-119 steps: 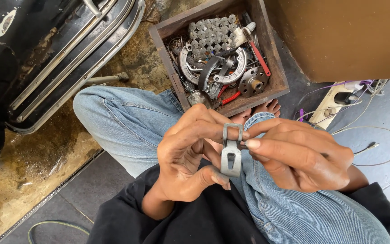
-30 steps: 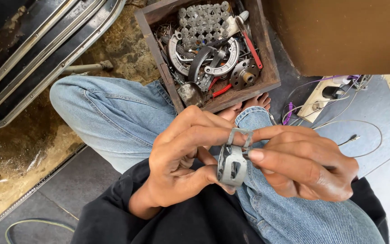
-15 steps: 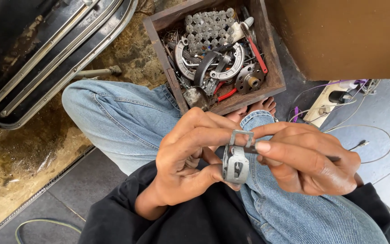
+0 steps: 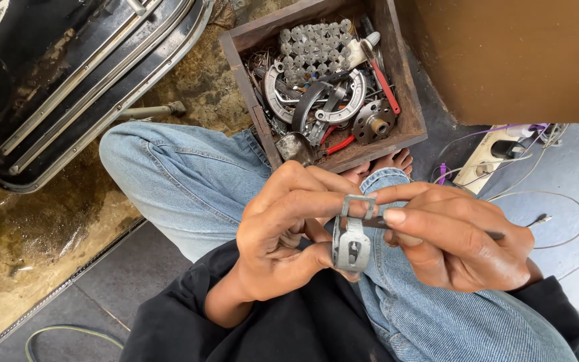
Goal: The person sits on the floor and cleans a small metal part using a small brush. They scrub the surface and edges of the part, then switch to a thin wire to clean inside the holes and crevices. The person continues to alternate between the brush and wire to clean different areas of the metal part.
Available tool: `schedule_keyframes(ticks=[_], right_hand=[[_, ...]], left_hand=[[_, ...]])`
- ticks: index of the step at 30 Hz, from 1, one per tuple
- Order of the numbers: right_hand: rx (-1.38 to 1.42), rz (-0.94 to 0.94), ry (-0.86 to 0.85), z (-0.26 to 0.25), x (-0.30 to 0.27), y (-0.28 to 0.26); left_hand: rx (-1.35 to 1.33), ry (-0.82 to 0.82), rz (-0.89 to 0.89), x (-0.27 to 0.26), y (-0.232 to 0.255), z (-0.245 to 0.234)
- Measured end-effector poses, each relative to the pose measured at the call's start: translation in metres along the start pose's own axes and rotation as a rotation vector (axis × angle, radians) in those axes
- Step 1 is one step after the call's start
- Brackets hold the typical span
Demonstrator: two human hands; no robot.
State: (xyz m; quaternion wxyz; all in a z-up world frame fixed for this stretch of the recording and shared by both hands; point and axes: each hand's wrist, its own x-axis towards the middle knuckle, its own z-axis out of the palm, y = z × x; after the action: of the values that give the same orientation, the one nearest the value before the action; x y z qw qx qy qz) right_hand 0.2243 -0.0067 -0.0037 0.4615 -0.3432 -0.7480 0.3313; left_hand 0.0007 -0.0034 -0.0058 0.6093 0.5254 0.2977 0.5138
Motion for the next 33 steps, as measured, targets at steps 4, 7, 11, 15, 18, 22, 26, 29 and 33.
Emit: schedule_keyframes(ticks=[4,7,11,15,18,22,26,29,33], right_hand=[[0.029,0.036,-0.045,-0.002,0.002,-0.002],[0.06,0.068,-0.065,-0.001,0.004,-0.005],[0.044,0.113,-0.054,-0.002,0.005,-0.005],[-0.05,0.019,-0.102,-0.006,0.003,-0.002],[0.065,-0.055,-0.117,-0.002,0.007,0.004],[0.076,-0.016,-0.139,-0.003,0.006,0.001],[0.04,0.005,-0.157,-0.006,0.012,-0.004],[-0.029,0.026,-0.192,-0.009,0.015,-0.013],[0.106,-0.055,-0.113,0.002,0.013,-0.004]], left_hand=[[0.037,0.009,-0.018,0.001,-0.001,0.0],[0.092,0.013,-0.018,0.002,-0.002,-0.001],[0.09,0.008,0.001,0.002,-0.002,-0.001],[-0.004,0.019,-0.015,0.001,-0.002,-0.001],[0.0,0.035,-0.002,0.0,-0.003,-0.001],[-0.034,0.038,-0.005,-0.002,-0.007,-0.002],[0.014,0.035,0.047,-0.002,-0.007,-0.003],[-0.008,0.031,0.064,-0.002,-0.008,-0.003],[-0.022,0.021,0.1,-0.003,-0.011,-0.005]])
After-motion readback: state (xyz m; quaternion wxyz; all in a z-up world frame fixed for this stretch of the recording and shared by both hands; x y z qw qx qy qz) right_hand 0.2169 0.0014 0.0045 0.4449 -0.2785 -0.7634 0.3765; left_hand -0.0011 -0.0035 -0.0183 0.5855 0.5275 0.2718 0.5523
